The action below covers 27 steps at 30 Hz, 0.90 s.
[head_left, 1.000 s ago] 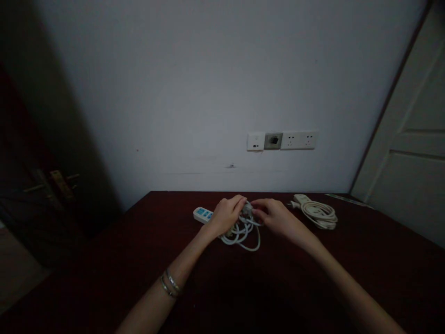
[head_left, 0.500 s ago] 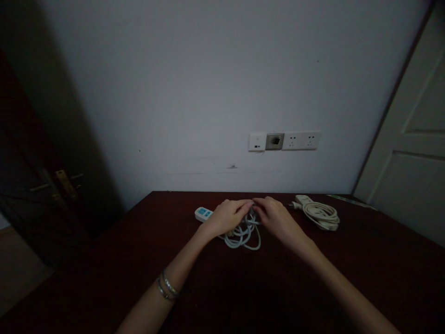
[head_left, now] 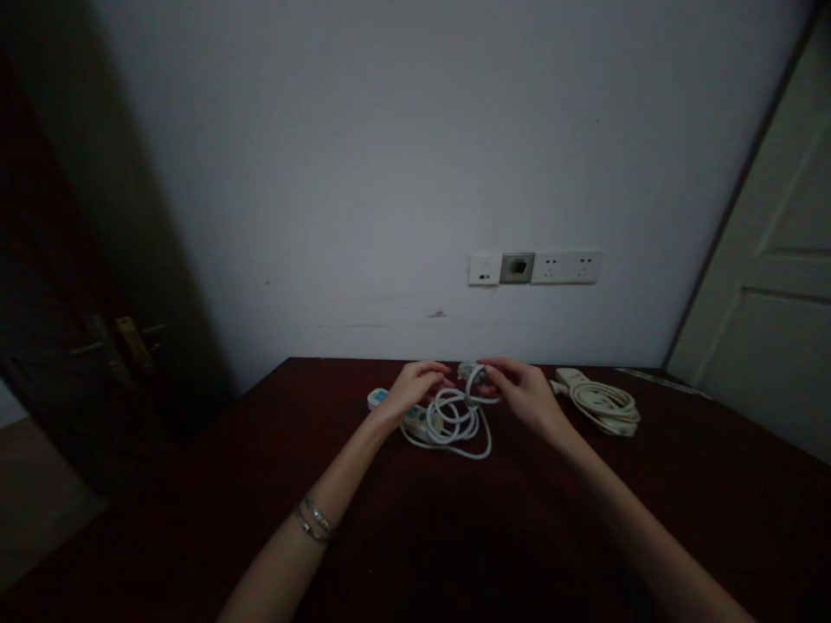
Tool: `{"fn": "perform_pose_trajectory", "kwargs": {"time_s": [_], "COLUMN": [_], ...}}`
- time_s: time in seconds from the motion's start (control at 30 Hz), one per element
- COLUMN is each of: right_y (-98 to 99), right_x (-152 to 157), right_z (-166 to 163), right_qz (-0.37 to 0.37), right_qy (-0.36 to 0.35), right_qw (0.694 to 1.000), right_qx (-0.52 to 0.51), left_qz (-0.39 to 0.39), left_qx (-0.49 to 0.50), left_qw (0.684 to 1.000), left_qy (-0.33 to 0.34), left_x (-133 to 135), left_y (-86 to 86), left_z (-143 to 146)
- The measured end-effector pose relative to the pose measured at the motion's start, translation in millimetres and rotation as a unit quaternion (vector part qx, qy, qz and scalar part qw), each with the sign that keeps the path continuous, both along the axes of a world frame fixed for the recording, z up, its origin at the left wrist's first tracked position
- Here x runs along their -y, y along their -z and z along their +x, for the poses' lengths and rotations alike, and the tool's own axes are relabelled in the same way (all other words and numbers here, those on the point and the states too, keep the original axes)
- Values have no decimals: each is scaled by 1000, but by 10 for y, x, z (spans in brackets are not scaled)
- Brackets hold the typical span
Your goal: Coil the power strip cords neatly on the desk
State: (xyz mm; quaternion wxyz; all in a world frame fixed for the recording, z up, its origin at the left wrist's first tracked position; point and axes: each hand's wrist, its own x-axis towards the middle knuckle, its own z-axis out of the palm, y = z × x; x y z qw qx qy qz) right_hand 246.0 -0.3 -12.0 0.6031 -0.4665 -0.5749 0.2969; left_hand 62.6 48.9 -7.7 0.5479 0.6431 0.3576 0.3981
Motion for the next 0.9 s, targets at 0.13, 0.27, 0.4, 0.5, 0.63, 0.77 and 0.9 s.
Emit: {"fn": "perform_pose_trajectory", "kwargs": {"time_s": [0.13, 0.27, 0.4, 0.5, 0.63, 0.77, 0.9], "right_y": [16, 50, 32, -26, -88, -93, -86], "right_x": [-20, -22, -2, 50, 108, 98, 74], "right_z": [-40, -50, -37, -57, -72, -20, 19], "right_qz": [-17, -55, -116, -156, -146, -132, -138], "right_qy": [2, -48, -119, -157, -164, -145, -152], "right_qw": [987, 941, 899, 883, 906, 939, 947], "right_qx": [-161, -331, -405, -414, -361, -282, -247], "left_qz": [-9, -14, -68, -193, -288, -298, -286], "left_qx": [-44, -70, -39, 29, 110, 109, 91], "left_qw": [994, 990, 990, 961, 917, 918, 926], "left_qy": [100, 120, 116, 198, 252, 239, 229], "left_x": [52, 123, 112, 76, 62, 70, 51], "left_y": [72, 128, 213, 300, 370, 362, 342], "left_z": [39, 85, 130, 161, 191, 191, 167]}}
